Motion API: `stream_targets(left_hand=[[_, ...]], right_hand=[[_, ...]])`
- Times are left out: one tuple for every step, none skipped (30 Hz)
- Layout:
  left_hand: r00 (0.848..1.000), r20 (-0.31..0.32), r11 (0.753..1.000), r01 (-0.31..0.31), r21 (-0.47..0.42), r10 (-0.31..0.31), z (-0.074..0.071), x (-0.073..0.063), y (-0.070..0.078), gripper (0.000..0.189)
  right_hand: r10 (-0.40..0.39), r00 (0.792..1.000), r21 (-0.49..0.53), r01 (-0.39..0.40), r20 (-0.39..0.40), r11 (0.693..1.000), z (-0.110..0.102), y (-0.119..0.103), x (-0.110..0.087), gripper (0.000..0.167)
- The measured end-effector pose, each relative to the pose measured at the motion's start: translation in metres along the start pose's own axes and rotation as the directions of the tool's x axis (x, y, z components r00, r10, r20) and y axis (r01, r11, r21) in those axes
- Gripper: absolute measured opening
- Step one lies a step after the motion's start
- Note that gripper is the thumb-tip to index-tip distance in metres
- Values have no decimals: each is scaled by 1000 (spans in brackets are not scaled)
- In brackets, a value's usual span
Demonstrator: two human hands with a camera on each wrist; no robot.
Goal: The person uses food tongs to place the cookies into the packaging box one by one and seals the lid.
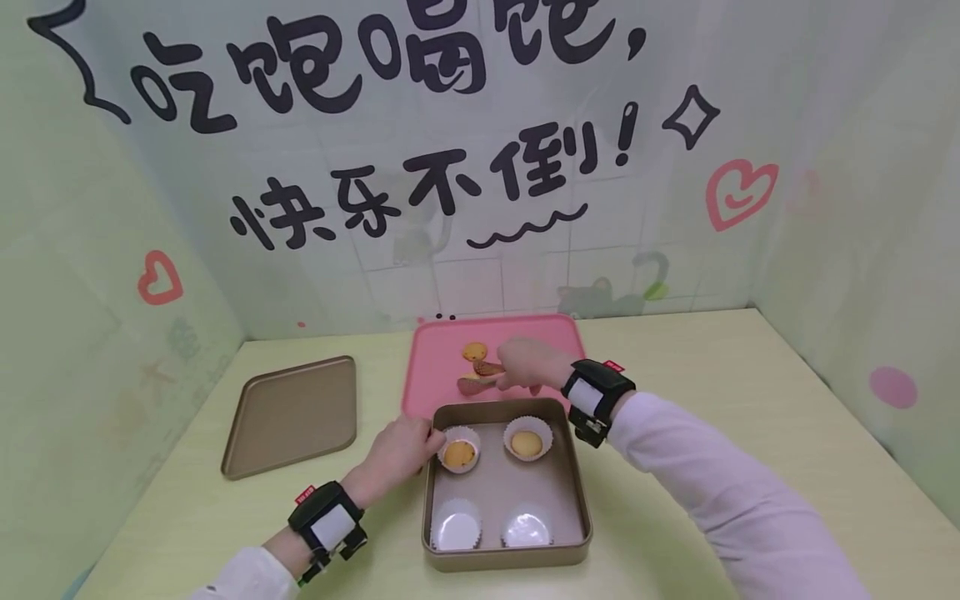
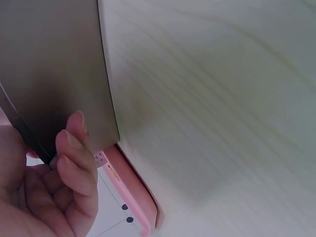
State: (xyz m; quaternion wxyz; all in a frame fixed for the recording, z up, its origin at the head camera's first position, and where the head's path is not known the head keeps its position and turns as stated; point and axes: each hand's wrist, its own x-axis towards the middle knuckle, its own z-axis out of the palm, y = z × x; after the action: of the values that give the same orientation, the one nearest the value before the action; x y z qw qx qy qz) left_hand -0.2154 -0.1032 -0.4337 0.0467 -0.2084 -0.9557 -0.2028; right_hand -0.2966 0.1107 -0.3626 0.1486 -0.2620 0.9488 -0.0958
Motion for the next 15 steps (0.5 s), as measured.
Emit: stream_targets(left_hand=[[1000,-1,1000,2,2,-2,0,0,0,36],[1000,-3,1000,2,3,-2,0,0,0,36],[1000,-5,1000,3,4,-3,0,0,0,36],[1000,-6,1000,3,5,-3,0,1,1,36],[1000,-6,1000,4,8,-4,0,1,0,36],[1000,-5,1000,4,10,-4,1,1,0,35],[1000,-2,1000,4,10,-4,1,1,0,35],[1000,1,1000,4,9,-4,2,1,0,35],[1000,4,1000,5,7,-5,2,1,0,35],[1000,8,1000,5,6,-5,2,2,0,34],[1000,12,1000,7,6,-7,2,2,0,34],[1000,16,1000,9,5,-9,2,2,-1,34],[1000,18,1000,12,6,-12,2,2,-1,34],[1000,18,1000,14,9,-14,2,2,-1,34],[1000,19,1000,18,11,-18,2,2,-1,34]], right_hand=[[-1,1000,-4,1,-4,1000,0,0,0,23],[-4,1000,-14,4,-10,1000,0,-1,0,23],[-8,1000,-23,8,-14,1000,0,0,0,23],[-8,1000,-25,8,-17,1000,0,0,0,22],[-14,1000,-26,14,-22,1000,0,0,0,22],[-19,999,-21,18,-27,1000,0,1,0,21],[-21,999,-9,20,-31,1000,0,2,0,21],[-25,999,3,26,-36,1000,0,3,-1,20],[-36,998,10,36,-42,999,-1,4,-2,19],[-43,998,20,44,-49,999,-2,5,-4,18],[-51,997,29,53,-56,998,-4,5,-6,18],[-62,996,32,64,-67,997,-6,6,-8,18],[-78,994,35,81,-79,996,-9,5,-11,18],[-93,992,40,97,-89,995,-12,4,-15,19],[-111,989,44,116,-102,992,-15,3,-19,19]])
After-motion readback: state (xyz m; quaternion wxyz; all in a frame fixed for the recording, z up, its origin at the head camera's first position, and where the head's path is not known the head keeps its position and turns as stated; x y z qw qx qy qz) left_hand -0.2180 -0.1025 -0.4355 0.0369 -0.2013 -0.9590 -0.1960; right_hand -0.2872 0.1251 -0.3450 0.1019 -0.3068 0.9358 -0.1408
